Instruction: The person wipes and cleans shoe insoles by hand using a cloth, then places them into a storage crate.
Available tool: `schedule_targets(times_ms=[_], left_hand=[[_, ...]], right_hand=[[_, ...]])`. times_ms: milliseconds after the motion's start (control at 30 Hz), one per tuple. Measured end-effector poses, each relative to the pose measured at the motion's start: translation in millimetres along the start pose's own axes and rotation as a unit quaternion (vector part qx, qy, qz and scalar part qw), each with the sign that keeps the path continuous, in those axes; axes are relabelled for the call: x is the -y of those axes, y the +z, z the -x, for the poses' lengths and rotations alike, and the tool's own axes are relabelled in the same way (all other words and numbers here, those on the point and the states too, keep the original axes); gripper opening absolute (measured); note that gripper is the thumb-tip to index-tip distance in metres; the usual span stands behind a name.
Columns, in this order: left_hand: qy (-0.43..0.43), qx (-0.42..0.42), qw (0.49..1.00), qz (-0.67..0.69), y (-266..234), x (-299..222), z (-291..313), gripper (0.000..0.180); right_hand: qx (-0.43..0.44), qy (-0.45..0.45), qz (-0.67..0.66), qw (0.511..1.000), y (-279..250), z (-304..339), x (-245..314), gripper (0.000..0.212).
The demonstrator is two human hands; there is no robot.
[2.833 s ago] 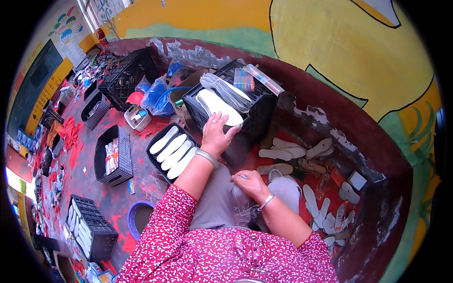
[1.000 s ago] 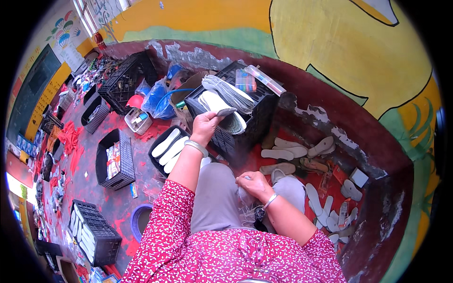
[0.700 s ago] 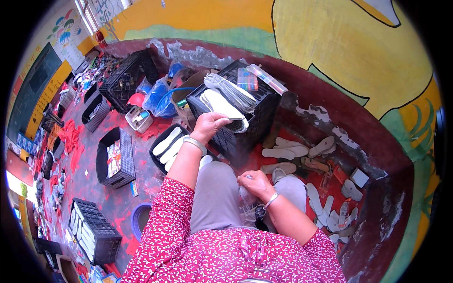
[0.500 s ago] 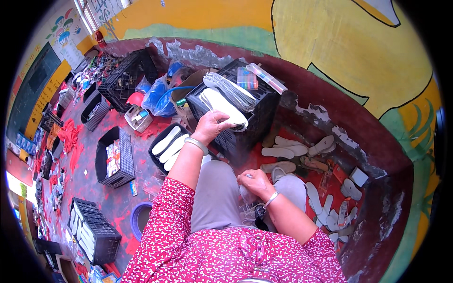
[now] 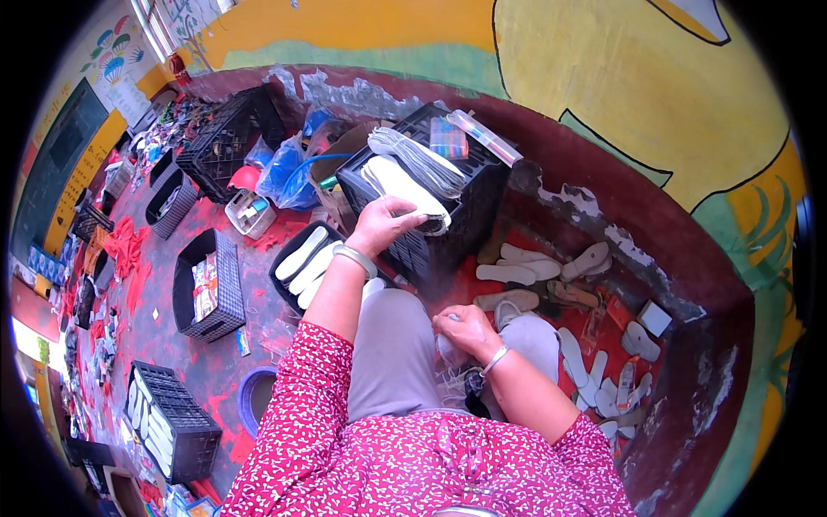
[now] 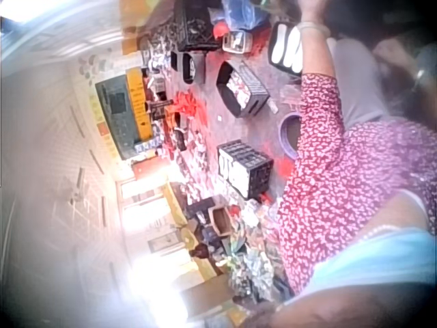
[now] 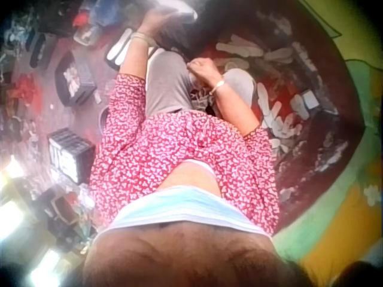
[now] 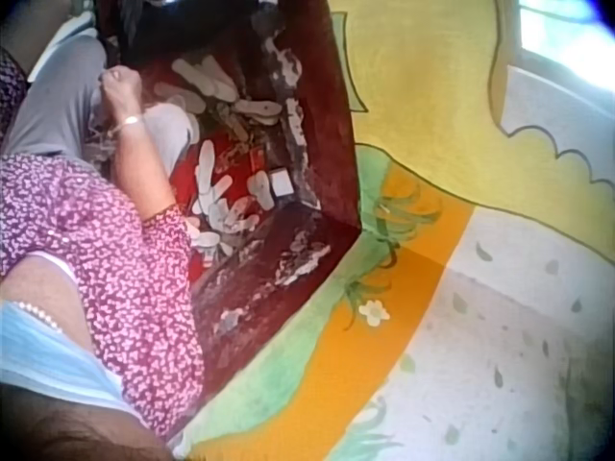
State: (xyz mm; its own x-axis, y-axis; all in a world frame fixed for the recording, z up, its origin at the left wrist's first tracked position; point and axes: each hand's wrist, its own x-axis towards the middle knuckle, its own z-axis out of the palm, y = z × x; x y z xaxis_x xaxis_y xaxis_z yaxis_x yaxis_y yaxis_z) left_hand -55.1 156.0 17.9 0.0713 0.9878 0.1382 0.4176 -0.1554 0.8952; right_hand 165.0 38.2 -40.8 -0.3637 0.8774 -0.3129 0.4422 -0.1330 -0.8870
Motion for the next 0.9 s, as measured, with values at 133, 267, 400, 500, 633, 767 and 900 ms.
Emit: schedule_targets(times_ms=[133, 267, 400, 500, 633, 767, 900], left_hand=[[-0.018, -0.007, 1.0, 0.01, 2.8, 0.9, -4.1, 0.022], [0.011, -0.003, 1.0, -0.023, 2.1, 7.2, -7.1, 0.021], [0.006, 0.024, 0.999, 0.025, -3.4, 11.4, -7.0, 0.022], [0.029, 0.051, 0.998, 0.019, -7.5, 12.0, -6.1, 0.022], [0.204, 0.01, 0.957, -0.206, -3.9, 8.7, -1.6, 0.021], [0.309, -0.034, 0.894, -0.322, 1.8, 8.3, 8.0, 0.017], [0.289, -0.073, 0.894, -0.334, 8.4, 16.5, 6.6, 0.023]], right_hand=[[-0.003, 0.005, 0.002, 1.0, 0.6, -0.5, -1.7, 0.035], [-0.003, 0.006, -0.003, 1.0, 1.7, -1.0, -3.7, 0.035], [-0.004, 0.009, 0.001, 1.0, 2.1, -0.6, -3.4, 0.034], [-0.004, 0.013, 0.003, 1.0, 1.9, 0.2, -1.9, 0.034], [-0.005, 0.02, -0.005, 1.0, 0.7, 1.6, 0.3, 0.034], [-0.007, 0.022, 0.0, 1.0, 2.0, 1.3, 0.0, 0.035], [-0.007, 0.019, 0.01, 1.0, 2.0, 1.6, 1.2, 0.035]])
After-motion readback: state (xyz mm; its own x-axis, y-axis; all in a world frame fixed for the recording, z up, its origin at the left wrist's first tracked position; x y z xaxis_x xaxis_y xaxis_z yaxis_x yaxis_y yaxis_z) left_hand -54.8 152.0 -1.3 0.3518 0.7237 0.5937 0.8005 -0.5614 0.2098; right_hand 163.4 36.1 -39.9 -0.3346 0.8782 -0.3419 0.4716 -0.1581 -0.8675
